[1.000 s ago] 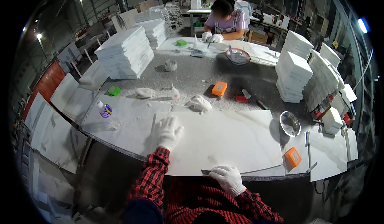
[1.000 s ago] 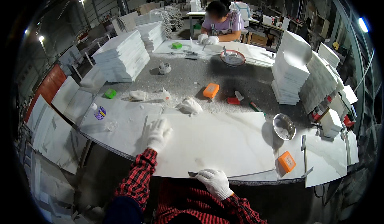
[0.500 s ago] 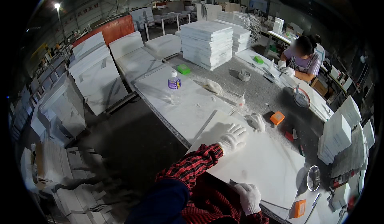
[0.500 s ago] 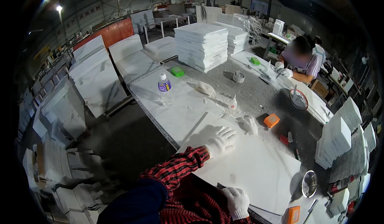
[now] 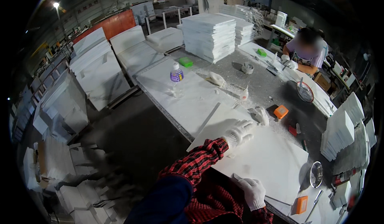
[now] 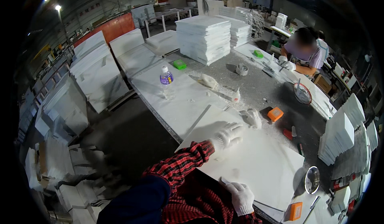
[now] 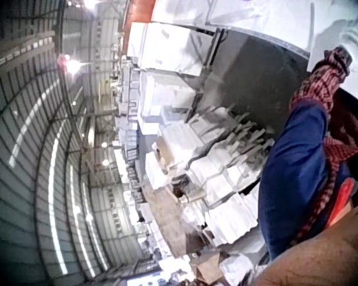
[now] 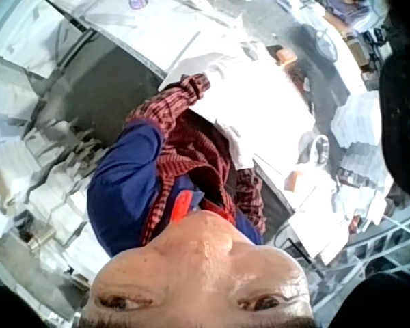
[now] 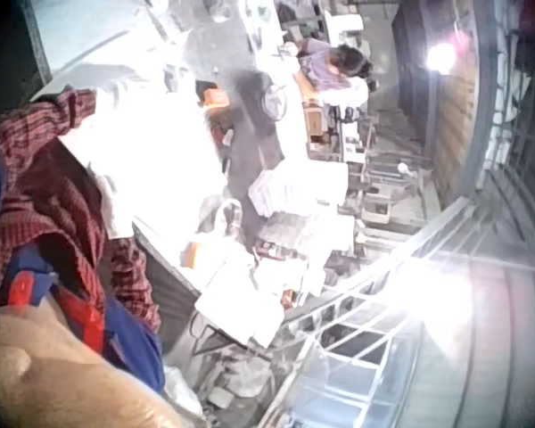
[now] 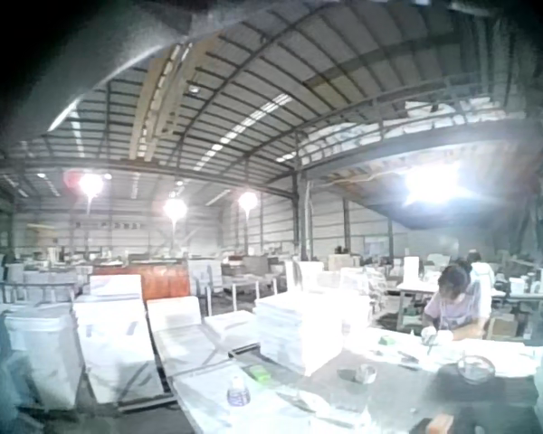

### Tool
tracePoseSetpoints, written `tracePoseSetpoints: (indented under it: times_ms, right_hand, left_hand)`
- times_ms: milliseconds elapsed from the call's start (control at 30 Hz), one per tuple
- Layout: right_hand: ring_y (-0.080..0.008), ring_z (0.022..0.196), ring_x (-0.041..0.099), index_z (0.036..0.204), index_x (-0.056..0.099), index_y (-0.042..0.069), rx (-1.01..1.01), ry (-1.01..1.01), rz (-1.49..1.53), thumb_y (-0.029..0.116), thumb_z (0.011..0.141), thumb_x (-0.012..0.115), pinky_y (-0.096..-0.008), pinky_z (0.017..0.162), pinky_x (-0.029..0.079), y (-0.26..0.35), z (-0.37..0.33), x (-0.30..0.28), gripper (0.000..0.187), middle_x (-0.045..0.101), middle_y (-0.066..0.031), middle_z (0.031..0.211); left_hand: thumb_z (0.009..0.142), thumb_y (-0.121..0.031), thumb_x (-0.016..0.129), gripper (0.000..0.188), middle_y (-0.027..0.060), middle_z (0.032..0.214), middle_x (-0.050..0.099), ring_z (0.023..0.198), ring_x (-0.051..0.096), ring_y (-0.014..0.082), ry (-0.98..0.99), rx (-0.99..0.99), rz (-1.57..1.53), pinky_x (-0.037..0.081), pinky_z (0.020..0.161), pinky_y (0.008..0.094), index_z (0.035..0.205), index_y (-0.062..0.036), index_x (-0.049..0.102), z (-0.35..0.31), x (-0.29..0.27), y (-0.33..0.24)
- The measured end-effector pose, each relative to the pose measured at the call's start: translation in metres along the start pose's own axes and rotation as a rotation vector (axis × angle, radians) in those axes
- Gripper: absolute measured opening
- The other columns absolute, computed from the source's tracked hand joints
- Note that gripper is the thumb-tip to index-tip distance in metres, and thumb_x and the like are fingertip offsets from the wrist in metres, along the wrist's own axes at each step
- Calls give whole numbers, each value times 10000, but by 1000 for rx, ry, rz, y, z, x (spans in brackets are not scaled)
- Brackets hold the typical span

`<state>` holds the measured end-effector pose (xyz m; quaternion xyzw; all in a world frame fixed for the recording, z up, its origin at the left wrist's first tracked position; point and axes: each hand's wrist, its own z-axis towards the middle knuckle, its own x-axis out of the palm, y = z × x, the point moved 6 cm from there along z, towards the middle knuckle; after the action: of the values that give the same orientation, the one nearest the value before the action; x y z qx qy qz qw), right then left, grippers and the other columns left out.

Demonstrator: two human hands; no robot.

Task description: The person uses a metal scraper to remove residue from the surface of a large white rectangular board. They repeatedly scrape the board, occasionally applying liquid from a bottle and wiping the surface with a cloth. The person works methodically across the board's surface, handling the board and tools with gloved hands.

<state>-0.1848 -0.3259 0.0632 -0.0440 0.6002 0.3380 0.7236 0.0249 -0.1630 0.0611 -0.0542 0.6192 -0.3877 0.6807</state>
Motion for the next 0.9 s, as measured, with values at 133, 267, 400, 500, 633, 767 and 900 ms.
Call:
tracePoseSetpoints:
  times_ms: [133, 267, 400, 500, 633, 767, 900]
  right_hand:
    - [-305, 963, 695, 1173, 722, 211, -7, -14, 33, 113, 855, 627, -414, 793, 577, -3, -3, -3, 346, 736, -34, 1088]
    - [-348, 973, 678, 1320, 661, 203, 46, -42, -9, 125, 879, 636, -461, 813, 559, -22, -7, 2, 449, 721, -82, 1120]
    - [-343, 979, 664, 1345, 628, 187, 187, 82, -57, 76, 854, 657, -459, 839, 540, -20, 6, 2, 504, 716, -83, 1081]
    - [-339, 945, 669, 1318, 648, 164, 278, 12, -82, 64, 862, 665, -448, 803, 542, -33, -2, 4, 468, 715, -91, 1011]
    - [-344, 915, 677, 1225, 707, 120, 380, -197, 122, 91, 922, 652, -429, 789, 553, -41, 6, -9, 309, 717, -118, 959]
    - [-287, 976, 689, 1189, 732, 45, 519, -523, 327, 12, 923, 659, -373, 879, 542, -88, -7, -11, 278, 725, -144, 1046]
    - [-232, 1047, 689, 1218, 715, -6, 594, -722, 406, 12, 966, 647, -346, 945, 523, -128, -16, 4, 261, 732, -133, 1143]
  left_hand:
    - [1009, -449, 578, 606, 149, 1540, 490, 1418, 445, 345, 29, 217, 215, 289, 1230, 463, 1485, -80, 513, -11, 17, -5]
    - [1034, -418, 584, 555, 126, 1553, 510, 1438, 460, 329, 80, 291, -71, 306, 1234, 436, 1483, -95, 548, -17, 35, -33]
    - [1040, -377, 605, 543, 176, 1536, 532, 1443, 473, 327, -133, 216, -193, 366, 1202, 438, 1473, -54, 555, -39, 36, -17]
    - [1030, -353, 629, 557, 197, 1531, 528, 1430, 483, 348, -47, 214, -199, 377, 1195, 436, 1476, -29, 545, -48, 1, -22]
    - [997, -332, 674, 554, 208, 1441, 583, 1347, 539, 355, -247, 145, -39, 432, 1124, 449, 1442, -20, 564, -71, -18, 40]
    - [956, -303, 725, 582, 212, 1428, 604, 1354, 539, 369, -439, -221, -202, 442, 1123, 452, 1442, -27, 564, -70, -47, 87]
    - [1020, -331, 648, 598, 177, 1557, 509, 1428, 478, 350, -357, -220, 72, 384, 1193, 432, 1526, -54, 490, -51, -48, 91]
